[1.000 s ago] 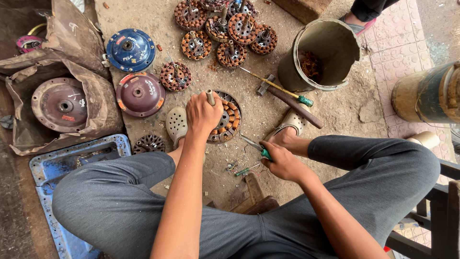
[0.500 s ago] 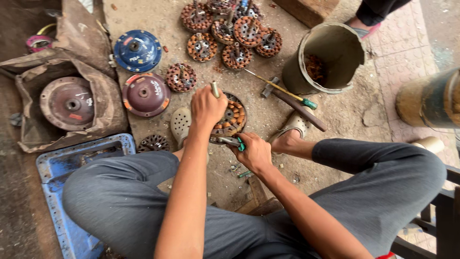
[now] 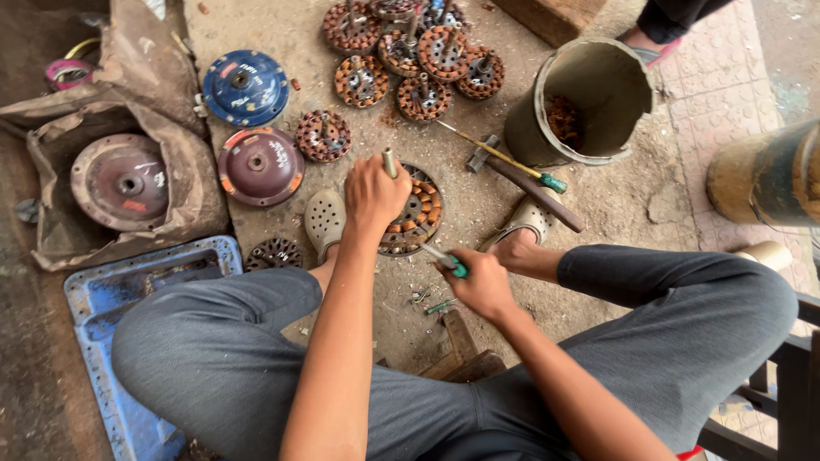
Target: The person sits on the floor and uses pliers to pull copper windings from a motor stator. They remove the windings and place them into a nearby bucket.
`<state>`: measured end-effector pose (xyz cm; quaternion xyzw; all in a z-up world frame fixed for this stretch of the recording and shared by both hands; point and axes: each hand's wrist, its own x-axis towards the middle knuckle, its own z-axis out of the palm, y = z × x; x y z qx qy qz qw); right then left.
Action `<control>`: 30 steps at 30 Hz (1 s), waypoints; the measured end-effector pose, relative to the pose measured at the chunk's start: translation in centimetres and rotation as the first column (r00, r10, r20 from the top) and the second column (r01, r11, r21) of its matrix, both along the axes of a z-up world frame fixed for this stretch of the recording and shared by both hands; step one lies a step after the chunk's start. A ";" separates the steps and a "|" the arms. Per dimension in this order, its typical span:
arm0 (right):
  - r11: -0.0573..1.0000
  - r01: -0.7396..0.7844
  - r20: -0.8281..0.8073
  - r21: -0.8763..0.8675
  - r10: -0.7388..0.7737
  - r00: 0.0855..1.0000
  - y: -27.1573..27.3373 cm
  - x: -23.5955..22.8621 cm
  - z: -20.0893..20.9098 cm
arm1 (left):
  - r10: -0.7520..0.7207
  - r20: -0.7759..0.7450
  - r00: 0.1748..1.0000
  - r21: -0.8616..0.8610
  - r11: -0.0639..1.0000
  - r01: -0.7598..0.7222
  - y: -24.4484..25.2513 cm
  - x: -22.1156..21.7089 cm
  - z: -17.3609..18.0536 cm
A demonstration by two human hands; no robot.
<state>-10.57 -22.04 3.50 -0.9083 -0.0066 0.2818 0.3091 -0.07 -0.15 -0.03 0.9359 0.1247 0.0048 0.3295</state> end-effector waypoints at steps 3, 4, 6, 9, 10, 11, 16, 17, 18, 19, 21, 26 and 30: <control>0.984 0.029 0.177 0.176 -0.061 0.982 -4.4 1.8 0.2 | 0.000 0.245 0.970 0.044 0.999 -0.011 0.3 -0.1 -0.1; 0.974 0.101 0.185 0.205 -0.140 0.973 -6.2 3.0 0.4 | -0.006 0.132 0.991 0.003 1.000 0.005 0.5 0.0 -0.2; 0.915 0.320 0.129 0.247 -0.358 0.925 -9.5 6.1 0.8 | -0.036 -0.105 0.994 -0.073 0.997 0.029 1.0 0.1 -0.4; 0.710 0.632 0.057 0.311 -0.678 0.733 -14.2 11.2 1.5 | -0.021 0.081 0.996 0.005 1.000 0.020 1.0 -0.1 -0.4; 0.577 0.704 -0.064 0.414 -0.753 0.655 -15.3 12.5 1.4 | -0.015 0.112 0.994 0.015 1.000 0.014 0.9 -0.3 -0.1; 0.422 0.761 -0.194 0.493 -0.799 0.569 -16.2 13.3 1.3 | -0.010 0.144 0.990 0.025 1.000 0.007 0.7 -0.6 0.2; 0.344 0.783 -0.477 0.519 -0.643 0.599 -16.0 9.0 -0.7 | -0.006 0.210 0.978 -0.072 0.997 0.022 -0.2 -1.9 2.3; 0.472 0.791 -0.465 0.390 -0.641 0.611 -15.1 7.5 -0.7 | 0.005 0.235 0.972 -0.073 0.997 0.012 -0.3 -2.0 2.6; 0.578 0.778 -0.458 0.245 -0.639 0.619 -13.7 5.7 -0.7 | 0.009 0.254 0.967 -0.071 0.997 0.009 -0.3 -2.3 2.7; 0.643 0.724 -0.507 0.248 -0.551 0.663 -12.2 4.6 -0.4 | 0.021 0.222 0.975 -0.085 0.996 -0.003 -0.4 -2.4 2.8; 0.704 0.657 -0.620 0.270 -0.395 0.678 -8.5 2.6 1.1 | 0.024 0.157 0.987 -0.114 0.993 -0.006 -0.3 -2.2 2.7; 0.991 0.048 -0.171 0.126 -0.026 0.985 -1.6 -0.4 6.9 | 0.058 0.292 0.955 -0.007 0.998 -0.059 -0.6 -1.5 1.8; 0.936 -0.334 0.314 -0.110 0.351 0.882 -0.4 -0.6 9.3 | 0.048 0.078 0.996 -0.014 0.999 -0.047 -0.3 -1.0 1.1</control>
